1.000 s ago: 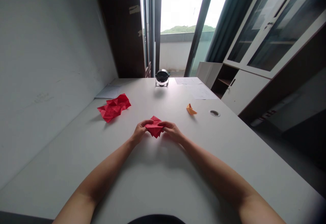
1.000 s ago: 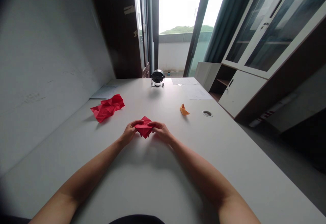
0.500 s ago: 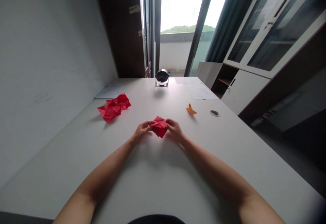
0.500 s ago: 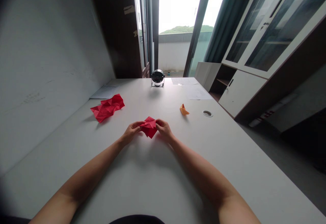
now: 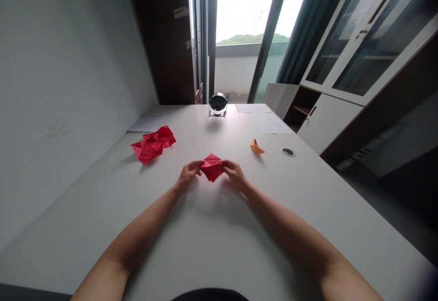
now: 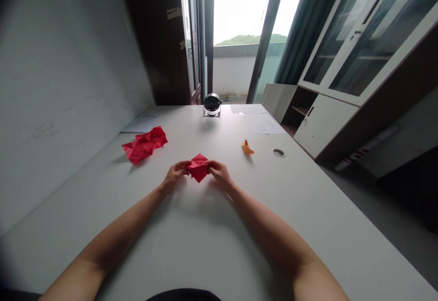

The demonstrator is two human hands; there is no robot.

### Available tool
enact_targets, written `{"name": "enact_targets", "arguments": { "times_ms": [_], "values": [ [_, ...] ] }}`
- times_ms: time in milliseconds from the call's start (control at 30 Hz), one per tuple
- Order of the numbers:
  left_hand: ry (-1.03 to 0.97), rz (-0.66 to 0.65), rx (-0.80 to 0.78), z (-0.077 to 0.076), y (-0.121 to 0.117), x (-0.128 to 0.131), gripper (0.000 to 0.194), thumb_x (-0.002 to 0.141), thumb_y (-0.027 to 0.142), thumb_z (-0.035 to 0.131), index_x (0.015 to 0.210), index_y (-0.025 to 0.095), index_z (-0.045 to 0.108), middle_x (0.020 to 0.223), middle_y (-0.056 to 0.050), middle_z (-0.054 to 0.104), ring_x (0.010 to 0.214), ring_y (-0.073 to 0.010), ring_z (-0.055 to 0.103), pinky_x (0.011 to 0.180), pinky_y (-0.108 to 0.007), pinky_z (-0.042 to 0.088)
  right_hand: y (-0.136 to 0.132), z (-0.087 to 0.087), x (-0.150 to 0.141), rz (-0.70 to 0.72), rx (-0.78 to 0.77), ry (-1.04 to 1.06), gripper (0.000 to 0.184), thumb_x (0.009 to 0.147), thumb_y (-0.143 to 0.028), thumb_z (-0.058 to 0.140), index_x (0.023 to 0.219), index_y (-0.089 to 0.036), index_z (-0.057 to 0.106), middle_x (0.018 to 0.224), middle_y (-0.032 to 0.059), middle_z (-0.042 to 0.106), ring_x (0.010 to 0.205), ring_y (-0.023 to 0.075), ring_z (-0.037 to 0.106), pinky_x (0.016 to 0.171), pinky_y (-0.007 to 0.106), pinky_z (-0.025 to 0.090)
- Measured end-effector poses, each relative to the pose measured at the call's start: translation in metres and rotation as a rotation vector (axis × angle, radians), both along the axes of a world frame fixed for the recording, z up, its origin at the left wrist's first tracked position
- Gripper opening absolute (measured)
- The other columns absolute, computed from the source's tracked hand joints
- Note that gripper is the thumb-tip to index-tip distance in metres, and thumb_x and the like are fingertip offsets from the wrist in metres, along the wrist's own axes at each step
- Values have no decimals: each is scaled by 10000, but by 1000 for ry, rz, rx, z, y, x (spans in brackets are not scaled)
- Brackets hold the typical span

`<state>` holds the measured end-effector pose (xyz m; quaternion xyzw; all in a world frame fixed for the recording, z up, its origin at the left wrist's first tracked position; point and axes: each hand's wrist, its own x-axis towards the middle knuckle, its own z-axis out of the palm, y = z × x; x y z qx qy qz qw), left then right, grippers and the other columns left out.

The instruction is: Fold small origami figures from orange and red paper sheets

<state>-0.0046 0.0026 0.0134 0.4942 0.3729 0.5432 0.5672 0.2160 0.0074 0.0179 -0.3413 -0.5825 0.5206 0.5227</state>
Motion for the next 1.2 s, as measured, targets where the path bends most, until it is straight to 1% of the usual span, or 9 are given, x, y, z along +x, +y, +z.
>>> {"name": "enact_targets", "arguments": {
  "times_ms": [67,133,167,367,600,667,800,1033,1200],
  "values": [
    [58,-9,9,1,-2,0,401,742,386,759,1061,144,740,751,-41,690,540,-75,511,649,-278,501,2,-2,1,-20,-9,7,289,768,-423,696,889,-160,698,745,28,669,667,147,568,678,301,471],
    [104,-38,11,2,-4,0,418,769,404,735,1094,141,730,628,2,634,474,-54,441,654,-287,501,4,-3,2,-41,-30,22,296,758,-435,700,864,-160,695,766,37,679,690,158,583,697,310,481],
    [119,-49,14,2,-5,0,424,771,410,733,1097,139,730,605,11,620,468,-54,437,663,-292,502,4,-3,2,-50,-46,33,305,749,-445,705,861,-161,692,780,41,685,703,165,592,706,315,486],
    [98,-68,41,2,-5,-1,416,770,430,733,1059,131,739,734,-51,684,617,-124,578,647,-280,478,6,-5,3,-47,-99,70,333,718,-463,732,864,-169,677,796,43,687,724,176,605,716,319,502],
    [78,-77,64,4,-4,-1,409,786,396,723,1106,142,709,980,-99,706,689,-133,611,711,-301,499,6,-7,3,-39,-71,119,247,720,-360,726,869,-169,677,743,16,660,678,142,574,675,292,471],
    [91,-37,83,3,-3,-1,369,781,382,727,1064,146,700,971,-87,699,672,-129,620,691,-292,498,6,-6,3,-54,-67,120,229,723,-343,714,860,-165,670,724,13,651,666,138,562,663,290,463],
    [125,42,115,0,-1,-2,306,785,398,717,949,147,655,876,-47,670,628,-129,635,638,-276,492,6,-5,3,-54,-71,115,221,735,-343,699,857,-164,656,715,16,645,662,138,555,661,294,457],
    [116,74,122,-2,0,-2,342,779,440,717,902,155,573,809,-11,636,611,-134,655,591,-248,480,5,-4,3,-36,-70,84,294,733,-419,715,870,-167,654,720,22,645,665,145,558,664,302,463],
    [114,84,123,-1,1,-3,349,767,440,728,872,151,562,794,-9,631,618,-142,666,592,-244,477,2,-1,4,-29,-57,36,347,749,-482,699,883,-164,657,730,33,650,679,155,571,674,308,475]
  ]
}}
